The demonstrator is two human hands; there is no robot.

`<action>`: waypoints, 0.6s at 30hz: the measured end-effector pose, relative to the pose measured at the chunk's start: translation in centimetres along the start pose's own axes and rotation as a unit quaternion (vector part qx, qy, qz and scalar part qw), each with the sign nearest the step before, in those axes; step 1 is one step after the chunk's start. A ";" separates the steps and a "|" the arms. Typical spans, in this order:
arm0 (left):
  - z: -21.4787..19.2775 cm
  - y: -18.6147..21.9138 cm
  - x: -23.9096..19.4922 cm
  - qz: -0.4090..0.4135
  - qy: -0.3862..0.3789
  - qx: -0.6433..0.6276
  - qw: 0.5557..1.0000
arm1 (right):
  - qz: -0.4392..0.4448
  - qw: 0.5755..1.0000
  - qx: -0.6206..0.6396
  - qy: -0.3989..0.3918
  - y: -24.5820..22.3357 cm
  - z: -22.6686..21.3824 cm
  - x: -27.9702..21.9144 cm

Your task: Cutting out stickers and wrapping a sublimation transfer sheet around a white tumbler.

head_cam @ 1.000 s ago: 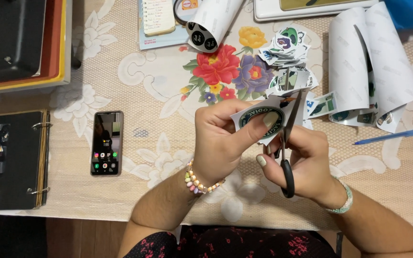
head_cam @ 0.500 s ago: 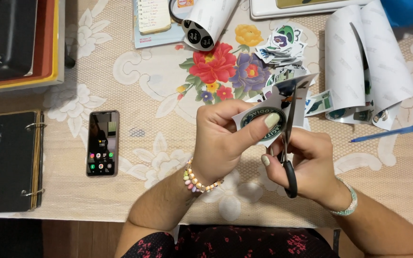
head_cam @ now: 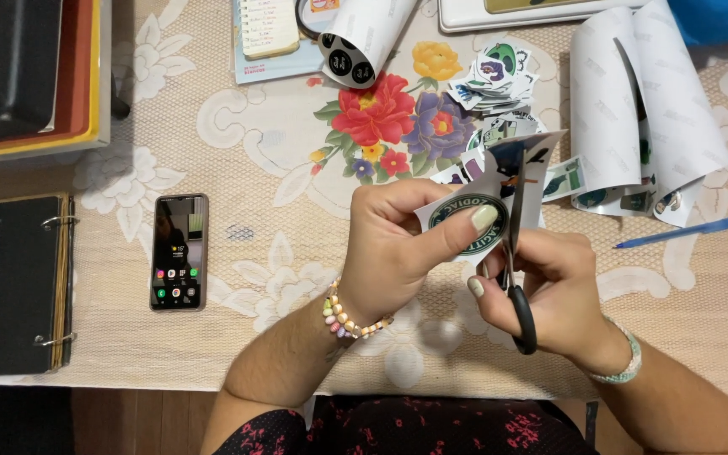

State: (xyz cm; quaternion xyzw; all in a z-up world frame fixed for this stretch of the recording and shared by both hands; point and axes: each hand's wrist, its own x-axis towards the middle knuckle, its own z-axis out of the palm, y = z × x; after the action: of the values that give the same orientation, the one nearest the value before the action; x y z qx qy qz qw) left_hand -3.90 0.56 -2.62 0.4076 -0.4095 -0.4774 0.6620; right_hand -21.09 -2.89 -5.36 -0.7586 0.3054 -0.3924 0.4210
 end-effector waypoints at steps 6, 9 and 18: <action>0.0 -0.1 0.1 0.013 -0.024 -0.026 0.999 | 0.014 1.000 -0.006 -0.010 -0.1 -0.4 0.1; 0.1 -0.1 0.0 0.010 -0.031 -0.028 0.999 | 0.016 1.000 -0.003 -0.013 -0.1 -0.5 0.0; 0.1 -0.6 0.1 0.006 -0.024 -0.004 1.000 | 0.021 1.000 -0.009 -0.013 -0.3 -0.8 -0.3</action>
State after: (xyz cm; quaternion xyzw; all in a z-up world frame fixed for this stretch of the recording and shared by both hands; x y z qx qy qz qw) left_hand -4.13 0.34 -3.10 0.3910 -0.4260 -0.4849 0.6561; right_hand -21.91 -2.90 -4.92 -0.7612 0.3188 -0.3706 0.4262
